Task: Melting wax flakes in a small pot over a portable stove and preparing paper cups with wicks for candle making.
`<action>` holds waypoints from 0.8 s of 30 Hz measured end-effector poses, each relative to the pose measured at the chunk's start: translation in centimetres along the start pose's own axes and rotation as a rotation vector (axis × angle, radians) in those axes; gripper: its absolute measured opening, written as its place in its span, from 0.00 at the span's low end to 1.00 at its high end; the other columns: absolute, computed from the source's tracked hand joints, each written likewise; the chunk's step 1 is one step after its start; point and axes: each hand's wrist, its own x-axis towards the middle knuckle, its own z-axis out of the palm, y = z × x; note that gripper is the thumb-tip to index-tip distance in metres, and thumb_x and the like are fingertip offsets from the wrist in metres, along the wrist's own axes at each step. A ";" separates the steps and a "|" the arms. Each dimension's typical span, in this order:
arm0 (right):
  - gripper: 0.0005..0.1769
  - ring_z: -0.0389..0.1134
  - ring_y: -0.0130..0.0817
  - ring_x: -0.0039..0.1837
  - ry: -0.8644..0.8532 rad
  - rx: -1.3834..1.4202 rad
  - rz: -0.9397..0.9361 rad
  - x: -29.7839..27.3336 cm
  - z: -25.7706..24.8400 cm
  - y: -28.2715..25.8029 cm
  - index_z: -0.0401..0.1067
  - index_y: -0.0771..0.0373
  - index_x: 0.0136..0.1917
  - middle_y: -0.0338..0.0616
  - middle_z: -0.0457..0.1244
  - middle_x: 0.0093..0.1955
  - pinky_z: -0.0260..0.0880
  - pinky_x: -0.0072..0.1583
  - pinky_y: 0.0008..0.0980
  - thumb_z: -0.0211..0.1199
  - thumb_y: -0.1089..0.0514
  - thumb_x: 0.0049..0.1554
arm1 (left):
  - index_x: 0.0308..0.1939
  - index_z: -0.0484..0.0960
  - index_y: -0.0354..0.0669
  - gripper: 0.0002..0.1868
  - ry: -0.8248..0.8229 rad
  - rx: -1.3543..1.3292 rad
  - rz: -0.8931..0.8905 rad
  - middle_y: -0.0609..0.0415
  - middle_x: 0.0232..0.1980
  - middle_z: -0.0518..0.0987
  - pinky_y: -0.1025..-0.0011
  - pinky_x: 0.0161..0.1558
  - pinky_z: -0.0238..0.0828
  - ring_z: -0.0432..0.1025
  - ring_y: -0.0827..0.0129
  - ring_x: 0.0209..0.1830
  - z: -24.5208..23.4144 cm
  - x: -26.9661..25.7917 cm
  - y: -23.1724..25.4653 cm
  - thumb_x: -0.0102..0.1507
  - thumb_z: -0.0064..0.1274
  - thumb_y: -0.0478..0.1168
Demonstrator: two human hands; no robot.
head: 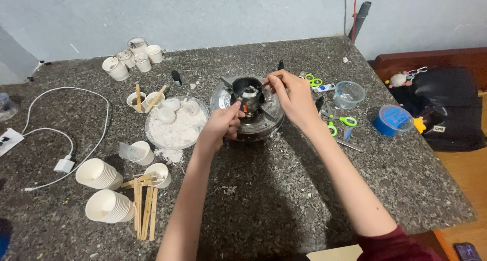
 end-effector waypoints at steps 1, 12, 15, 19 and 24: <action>0.13 0.74 0.36 0.42 0.000 0.000 -0.004 0.0 0.0 -0.3 0.77 0.60 0.47 0.40 0.71 0.40 0.73 0.48 0.33 0.53 0.60 0.70 | 0.41 0.78 0.37 0.24 0.001 0.000 0.004 0.66 0.20 0.56 0.78 0.13 0.43 0.45 0.84 0.10 0.0 0.2 -0.1 0.71 0.49 0.58; 0.14 0.74 0.43 0.43 0.032 -0.015 0.065 1.3 0.4 0.1 0.76 0.61 0.49 0.45 0.72 0.40 0.73 0.49 0.39 0.50 0.60 0.71 | 0.40 0.78 0.38 0.24 -0.014 -0.025 0.009 0.66 0.20 0.55 0.78 0.12 0.42 0.43 0.83 0.10 -0.3 0.8 -0.3 0.70 0.49 0.58; 0.15 0.73 0.42 0.42 0.038 -0.007 0.100 1.1 0.6 0.7 0.74 0.62 0.48 0.45 0.71 0.39 0.72 0.49 0.39 0.48 0.59 0.71 | 0.40 0.78 0.38 0.24 -0.012 -0.029 0.017 0.66 0.20 0.54 0.80 0.12 0.42 0.43 0.85 0.10 -0.2 0.4 -0.1 0.70 0.49 0.58; 0.16 0.73 0.36 0.39 0.037 0.004 0.288 1.5 1.3 1.7 0.76 0.59 0.46 0.42 0.71 0.35 0.72 0.46 0.32 0.48 0.59 0.69 | 0.40 0.79 0.39 0.24 0.011 -0.009 0.005 0.67 0.19 0.54 0.80 0.11 0.44 0.44 0.85 0.10 -0.1 0.4 0.0 0.70 0.49 0.58; 0.15 0.74 0.30 0.37 0.102 0.306 0.629 1.8 2.1 4.9 0.76 0.65 0.45 0.49 0.71 0.36 0.79 0.42 0.28 0.48 0.59 0.63 | 0.39 0.79 0.38 0.24 0.008 -0.005 0.025 0.67 0.20 0.56 0.80 0.12 0.44 0.45 0.85 0.10 0.1 -0.1 0.1 0.71 0.49 0.57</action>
